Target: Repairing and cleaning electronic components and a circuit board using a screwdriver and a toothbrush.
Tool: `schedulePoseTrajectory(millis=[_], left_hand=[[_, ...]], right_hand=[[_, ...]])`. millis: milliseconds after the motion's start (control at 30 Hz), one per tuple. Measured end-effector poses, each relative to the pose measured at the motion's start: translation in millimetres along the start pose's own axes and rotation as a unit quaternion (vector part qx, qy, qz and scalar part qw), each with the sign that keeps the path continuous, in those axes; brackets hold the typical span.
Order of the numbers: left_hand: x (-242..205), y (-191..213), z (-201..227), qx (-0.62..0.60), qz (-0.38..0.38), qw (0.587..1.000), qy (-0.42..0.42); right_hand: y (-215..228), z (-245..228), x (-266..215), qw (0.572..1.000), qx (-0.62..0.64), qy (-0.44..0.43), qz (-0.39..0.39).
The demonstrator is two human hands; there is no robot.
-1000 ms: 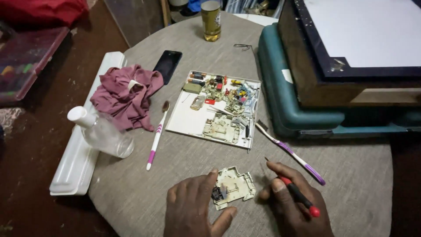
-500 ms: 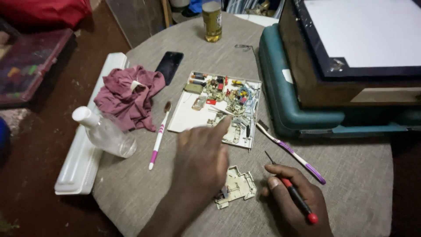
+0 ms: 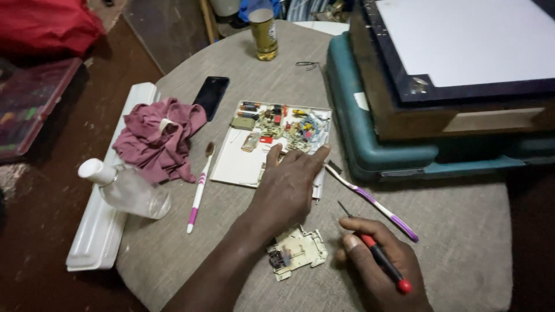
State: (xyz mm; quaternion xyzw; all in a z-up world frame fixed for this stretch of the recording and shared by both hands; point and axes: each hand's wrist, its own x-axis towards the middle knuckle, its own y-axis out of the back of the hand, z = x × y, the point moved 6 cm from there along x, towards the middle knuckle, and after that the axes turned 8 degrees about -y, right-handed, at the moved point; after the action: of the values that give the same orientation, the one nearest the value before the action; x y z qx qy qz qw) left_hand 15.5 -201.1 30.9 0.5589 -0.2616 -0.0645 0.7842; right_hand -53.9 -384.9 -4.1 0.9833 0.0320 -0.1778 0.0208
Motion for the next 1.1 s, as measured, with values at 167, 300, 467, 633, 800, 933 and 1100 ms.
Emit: schedulePoseTrajectory(millis=[167, 300, 467, 633, 800, 933, 1100], left_hand=[[-3.2, 2.8, -1.2, -0.015, -0.011, 1.0, 0.016], [-2.2, -1.5, -4.1, -0.025, 0.008, 1.0, -0.008], [-2.6, 0.1, -3.4, -0.048, 0.025, 0.998, -0.016], [-1.5, -3.4, -9.7, -0.03, 0.006, 0.999, 0.031], [3.2, -4.3, -5.3, -0.032, 0.028, 0.999, -0.004], [6.2, 14.6, -5.5, -0.102, 0.005, 0.994, 0.041], [7.6, 26.5, -1.2, -0.176, -0.073, 0.978, 0.084]], right_hand=[[-0.7, -3.5, -5.3, 0.997, -0.003, -0.047, 0.054], [-5.2, -2.1, -6.3, 0.995, 0.08, -0.035, 0.045], [6.5, 8.5, 4.4, 0.992, -0.103, 0.042, 0.055], [2.5, 7.7, 3.7, 0.996, -0.075, 0.041, 0.035], [-3.6, 6.3, -1.5, 0.997, 0.062, 0.011, 0.036], [-2.7, 4.6, 0.1, 0.997, 0.038, 0.06, 0.024], [-1.2, 7.9, -0.4, 0.998, 0.053, 0.04, 0.011]])
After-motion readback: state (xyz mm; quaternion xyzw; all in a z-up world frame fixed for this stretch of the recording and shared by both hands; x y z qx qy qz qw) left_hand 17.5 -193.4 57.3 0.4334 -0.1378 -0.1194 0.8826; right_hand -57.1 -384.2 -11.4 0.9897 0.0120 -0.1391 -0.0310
